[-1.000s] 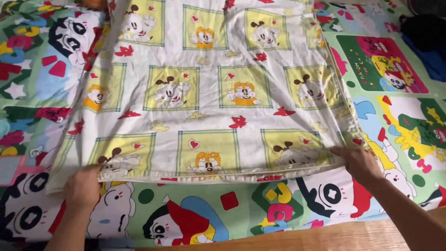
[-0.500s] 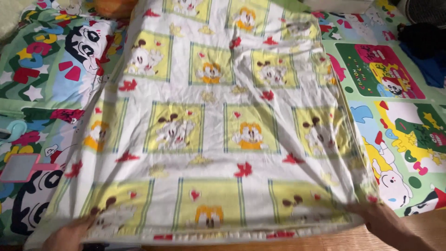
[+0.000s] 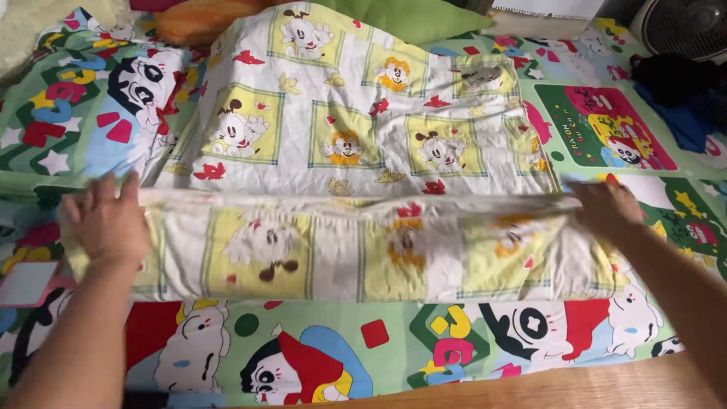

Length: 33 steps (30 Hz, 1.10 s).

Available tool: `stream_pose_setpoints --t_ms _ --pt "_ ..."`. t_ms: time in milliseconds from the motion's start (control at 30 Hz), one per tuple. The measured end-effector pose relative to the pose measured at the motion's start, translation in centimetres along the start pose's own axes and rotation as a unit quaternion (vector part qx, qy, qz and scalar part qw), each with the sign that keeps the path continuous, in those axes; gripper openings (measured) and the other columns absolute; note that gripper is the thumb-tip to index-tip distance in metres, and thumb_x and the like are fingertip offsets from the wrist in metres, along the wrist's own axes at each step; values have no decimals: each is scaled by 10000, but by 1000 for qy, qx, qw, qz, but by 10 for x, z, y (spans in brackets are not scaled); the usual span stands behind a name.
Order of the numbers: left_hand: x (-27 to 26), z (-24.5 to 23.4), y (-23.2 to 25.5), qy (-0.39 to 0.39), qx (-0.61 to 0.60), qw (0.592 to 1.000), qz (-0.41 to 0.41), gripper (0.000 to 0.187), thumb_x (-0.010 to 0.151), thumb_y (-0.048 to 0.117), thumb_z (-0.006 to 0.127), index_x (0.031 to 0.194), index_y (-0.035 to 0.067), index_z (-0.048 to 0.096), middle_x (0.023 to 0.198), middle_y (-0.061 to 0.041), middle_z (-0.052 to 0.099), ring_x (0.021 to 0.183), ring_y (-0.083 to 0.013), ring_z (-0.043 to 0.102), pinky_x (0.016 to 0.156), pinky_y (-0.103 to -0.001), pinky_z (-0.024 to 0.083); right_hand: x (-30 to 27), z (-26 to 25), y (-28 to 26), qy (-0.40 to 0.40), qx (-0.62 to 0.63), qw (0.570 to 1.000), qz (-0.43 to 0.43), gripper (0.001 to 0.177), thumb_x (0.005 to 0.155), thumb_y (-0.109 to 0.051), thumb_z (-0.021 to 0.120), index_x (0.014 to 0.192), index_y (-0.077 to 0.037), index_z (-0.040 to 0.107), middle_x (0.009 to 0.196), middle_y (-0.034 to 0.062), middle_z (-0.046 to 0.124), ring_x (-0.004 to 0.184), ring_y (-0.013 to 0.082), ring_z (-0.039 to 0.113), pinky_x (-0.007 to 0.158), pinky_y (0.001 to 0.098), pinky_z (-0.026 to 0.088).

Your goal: The person unfolds a patterned blanket on a bed, smooths it out, and folds it into a compact rectangular shape. The person handles the blanket by hand, adjusting edges and pressing down to flatten the folds.

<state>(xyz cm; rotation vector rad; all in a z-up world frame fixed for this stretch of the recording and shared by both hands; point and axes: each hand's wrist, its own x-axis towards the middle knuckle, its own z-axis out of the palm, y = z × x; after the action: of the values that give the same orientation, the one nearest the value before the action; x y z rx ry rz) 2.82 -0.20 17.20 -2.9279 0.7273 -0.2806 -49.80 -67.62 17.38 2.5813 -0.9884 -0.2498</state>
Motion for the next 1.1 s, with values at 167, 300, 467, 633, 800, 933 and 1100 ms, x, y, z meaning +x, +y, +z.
stream_pose_setpoints --t_ms 167,300,467,633,800,933,1100 --pt "-50 15 72 32 -2 992 120 802 775 88 745 1524 154 465 1230 -197 629 1057 -311 645 862 -425 586 -56 7 -80 76 -8 993 -86 807 773 -378 712 1510 -214 428 1533 205 371 1251 320 528 1071 487 457" --pt "-114 42 89 -181 -34 941 284 1127 741 561 853 1575 392 115 1606 24 104 1441 -246 202 1154 -548 270 -126 24 -137 -3 208 940 -270 1292 537 -174 929 1610 -241 214 1645 42 277 1494 250 274 1219 421 265" --pt "-109 67 100 -240 22 951 193 1288 775 267 837 1619 407 -127 1733 -14 -216 1582 -273 -75 1238 -620 103 -125 55 -149 97 115 956 -251 1188 646 -239 893 1624 -237 218 1642 110 273 1482 344 286 1200 580 218" --pt "-94 98 99 -213 154 958 118 1334 742 72 776 1615 496 -140 1702 -195 46 1390 -326 331 984 -396 504 -120 67 -143 47 186 954 -232 1198 622 315 447 1632 -269 177 1692 112 186 1531 344 247 1157 529 351" --pt "-120 107 78 -161 115 967 163 1222 801 11 705 1627 450 -81 1639 -278 162 1384 -351 386 1073 -422 511 -140 69 -133 4 170 955 -245 1153 689 349 399 1613 -262 80 1713 113 95 1477 334 354 963 358 658" --pt "-167 149 33 86 91 956 264 1108 741 205 698 1628 371 56 1582 -235 342 1311 -362 509 976 -476 563 -188 85 -123 -73 147 959 -230 1211 732 337 471 1601 -355 -11 1728 21 -40 1528 276 263 944 327 694" --pt "-158 152 -15 -8 27 978 205 1155 671 28 632 1645 340 94 1694 -112 206 1492 -291 321 1169 -450 366 -200 76 -82 -5 237 946 -222 1076 745 264 409 1596 -369 224 1709 -12 136 1538 293 219 1192 531 318"
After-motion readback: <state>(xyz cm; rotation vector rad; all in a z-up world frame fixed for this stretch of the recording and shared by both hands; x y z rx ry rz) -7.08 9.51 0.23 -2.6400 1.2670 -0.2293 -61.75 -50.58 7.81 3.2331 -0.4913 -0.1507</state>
